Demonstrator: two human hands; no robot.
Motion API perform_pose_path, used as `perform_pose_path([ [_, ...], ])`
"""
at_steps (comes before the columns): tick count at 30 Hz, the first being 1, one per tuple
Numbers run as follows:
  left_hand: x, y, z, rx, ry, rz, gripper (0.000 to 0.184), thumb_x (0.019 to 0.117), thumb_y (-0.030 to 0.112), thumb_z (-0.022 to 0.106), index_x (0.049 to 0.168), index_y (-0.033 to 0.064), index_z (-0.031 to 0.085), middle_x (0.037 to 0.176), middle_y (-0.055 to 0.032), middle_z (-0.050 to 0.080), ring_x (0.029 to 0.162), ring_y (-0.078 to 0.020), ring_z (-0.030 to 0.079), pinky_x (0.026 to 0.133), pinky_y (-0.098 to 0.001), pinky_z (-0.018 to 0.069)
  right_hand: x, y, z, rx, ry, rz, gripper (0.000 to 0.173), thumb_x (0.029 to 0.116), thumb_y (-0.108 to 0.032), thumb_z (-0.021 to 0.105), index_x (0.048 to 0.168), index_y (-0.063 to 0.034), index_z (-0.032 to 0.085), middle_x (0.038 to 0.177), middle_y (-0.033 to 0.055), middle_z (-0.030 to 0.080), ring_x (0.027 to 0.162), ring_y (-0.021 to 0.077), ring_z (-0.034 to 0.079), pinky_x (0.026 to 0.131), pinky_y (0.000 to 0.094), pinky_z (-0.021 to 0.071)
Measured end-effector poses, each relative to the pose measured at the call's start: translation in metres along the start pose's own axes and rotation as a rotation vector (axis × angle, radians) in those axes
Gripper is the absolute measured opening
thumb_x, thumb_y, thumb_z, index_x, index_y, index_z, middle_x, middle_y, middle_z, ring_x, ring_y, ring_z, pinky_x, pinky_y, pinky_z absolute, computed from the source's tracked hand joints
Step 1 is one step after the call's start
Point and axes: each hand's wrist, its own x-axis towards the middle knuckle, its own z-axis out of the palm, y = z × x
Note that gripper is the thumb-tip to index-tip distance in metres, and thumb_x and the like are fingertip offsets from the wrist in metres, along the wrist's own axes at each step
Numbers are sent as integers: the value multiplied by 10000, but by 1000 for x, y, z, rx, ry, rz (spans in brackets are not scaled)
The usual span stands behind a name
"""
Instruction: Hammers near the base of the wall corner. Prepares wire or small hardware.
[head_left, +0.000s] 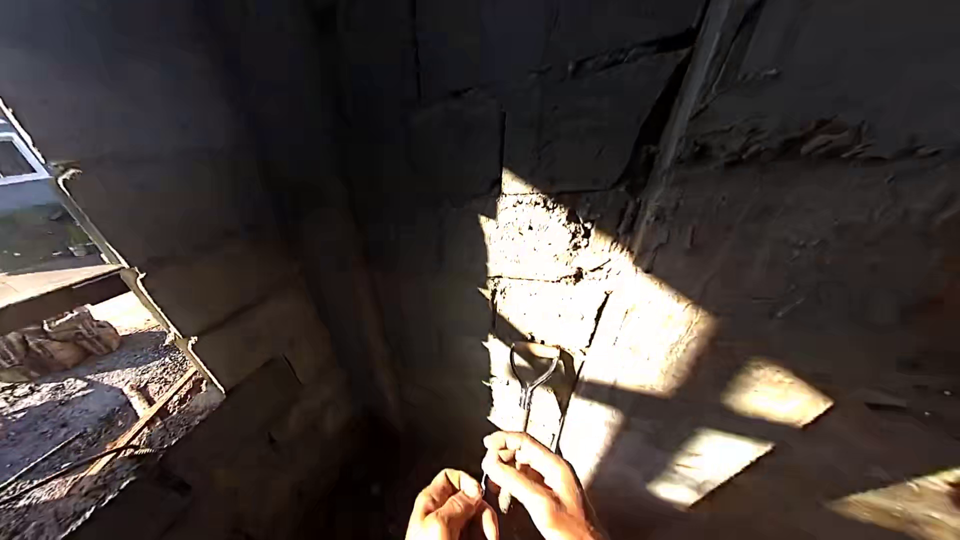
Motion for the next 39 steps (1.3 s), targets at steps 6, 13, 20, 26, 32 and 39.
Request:
perform_pose_path([
  [6,-14,7,1,-124,-11,-68,192,1089,112,413,1038,7,565,776,-143,679,536,-146,616,497,-252,522,-14,-1,3,202,-76,258,175,939,-163,657,1028,-57,764,917,102,729,845,200,705,787,347,611],
  [13,-22,0,-6,-63,-40,11,170,1086,111,433,1046,10,564,795,-160,683,557,-143,616,528,-248,518,-22,2,-2,20,-162,133,149,971,-165,639,981,-92,769,892,47,733,819,162,703,736,301,612],
  [20,-27,-5,-12,-79,-84,5,128,1047,97,478,974,53,573,659,-41,567,519,-106,557,506,-234,498,-26,-7,6,-236,-64,-43,150,1000,-180,591,926,-169,721,886,-47,679,788,83,660,679,241,582],
  [26,-34,-6,-17,133,-49,107,111,1056,93,492,1145,38,528,755,-96,640,572,-128,595,525,-237,507,-27,-11,2,-267,-131,-84,148,1016,-207,589,943,-172,713,897,-55,663,789,70,653,687,233,588],
  [32,-36,19,-15,353,-26,146,371,915,160,706,1235,32,567,913,-114,701,653,-134,632,551,-243,512,-25,-20,13,-327,-138,-151,158,1012,-214,585,931,-184,717,898,-79,661,817,29,647,699,195,572],
  [39,-36,12,-15,756,128,390,154,985,145,608,992,30,710,736,-3,673,578,-63,608,526,-241,527,-29,-9,18,-396,-149,-219,199,1026,-237,567,964,-151,736,936,-50,706,870,19,668,771,210,584],
])
